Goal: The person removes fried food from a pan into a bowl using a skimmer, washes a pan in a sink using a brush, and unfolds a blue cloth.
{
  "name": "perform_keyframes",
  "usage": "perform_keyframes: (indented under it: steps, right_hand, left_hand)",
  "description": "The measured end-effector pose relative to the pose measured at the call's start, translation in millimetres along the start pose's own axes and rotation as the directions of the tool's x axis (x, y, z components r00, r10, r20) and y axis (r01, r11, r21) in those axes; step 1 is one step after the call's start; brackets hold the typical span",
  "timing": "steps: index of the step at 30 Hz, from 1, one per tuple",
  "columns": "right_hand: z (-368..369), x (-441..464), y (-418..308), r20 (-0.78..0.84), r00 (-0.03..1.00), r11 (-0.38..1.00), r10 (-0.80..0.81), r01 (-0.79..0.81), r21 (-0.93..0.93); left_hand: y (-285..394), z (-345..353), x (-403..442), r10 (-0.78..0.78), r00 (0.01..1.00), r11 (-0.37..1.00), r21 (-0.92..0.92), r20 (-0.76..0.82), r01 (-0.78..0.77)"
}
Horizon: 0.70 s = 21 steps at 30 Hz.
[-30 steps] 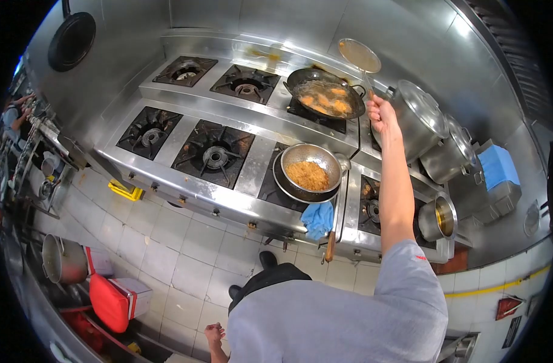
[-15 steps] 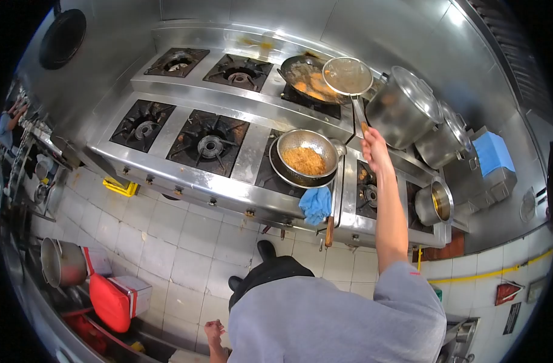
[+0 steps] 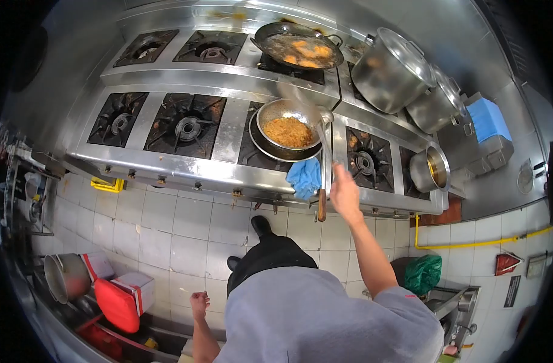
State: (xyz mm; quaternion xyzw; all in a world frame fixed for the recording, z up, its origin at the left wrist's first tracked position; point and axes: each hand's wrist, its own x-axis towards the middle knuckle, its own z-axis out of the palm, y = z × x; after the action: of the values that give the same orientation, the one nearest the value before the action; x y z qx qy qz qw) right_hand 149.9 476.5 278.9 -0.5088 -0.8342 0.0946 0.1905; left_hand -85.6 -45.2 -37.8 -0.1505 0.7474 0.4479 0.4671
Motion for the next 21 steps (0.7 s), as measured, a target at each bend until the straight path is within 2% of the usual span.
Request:
perform_keyframes:
  steps: [2, 3, 6, 9, 10, 12, 14, 15, 16, 18, 19, 21]
  right_hand:
    - [18, -4, 13, 0.286, 0.957, 0.980, 0.047, 0.012, -0.201]
    - [13, -3, 9, 0.279, 0.959, 0.980, 0.048, 0.008, -0.198]
    - [-11, 7, 1, 0.231, 0.972, 0.994, 0.034, -0.009, -0.110]
    - [-16, 29, 19, -0.083, 0.989, 0.970, -0.120, 0.134, 0.202]
    - [-35, 43, 7, 0.017, 0.998, 0.951, 0.058, -0.060, 0.302]
    - [-39, 85, 22, -0.072, 0.996, 0.945, 0.061, -0.034, 0.325]
    - [-48, 136, 22, -0.078, 0.982, 0.915, 0.173, -0.131, 0.381]
    - [-36, 170, 45, -0.185, 0.974, 0.925, 0.128, -0.050, 0.378]
    - [-17, 205, 71, -0.292, 0.953, 0.930, 0.083, 0.032, 0.367]
    - [-2, 262, 88, -0.398, 0.914, 0.969, 0.078, 0.023, 0.244]
    - [9, 290, 97, -0.404, 0.911, 0.967, 0.078, 0.030, 0.255]
    - [27, 336, 110, -0.265, 0.935, 0.947, 0.237, -0.160, 0.280]
  left_hand:
    - [19, 0, 2, 0.064, 0.998, 0.997, 0.044, 0.010, -0.065]
    - [31, 4, -2, 0.074, 0.997, 0.997, 0.017, -0.016, -0.074]
    - [40, 12, -3, 0.095, 0.995, 0.995, -0.013, -0.034, -0.095]
    - [32, 20, -13, 0.089, 0.995, 0.994, -0.059, -0.034, -0.091]
    - [25, 23, -14, 0.099, 0.994, 0.993, -0.063, -0.038, -0.101]
    - [7, 26, -18, 0.033, 0.999, 0.995, -0.098, -0.004, -0.034]
    - [-9, 30, -22, 0.003, 1.000, 0.992, -0.129, 0.008, -0.002]
    - [-8, 35, -29, -0.031, 0.999, 0.994, -0.110, -0.011, 0.030]
    - [-22, 32, -23, -0.004, 0.999, 0.990, -0.140, 0.045, 0.010]
    - [-17, 42, -42, 0.010, 0.999, 0.995, -0.103, -0.052, -0.015]
    - [-13, 46, -48, 0.022, 0.998, 0.994, -0.106, -0.059, -0.028]
    - [-7, 50, -55, 0.000, 0.994, 0.999, -0.033, -0.110, -0.004]
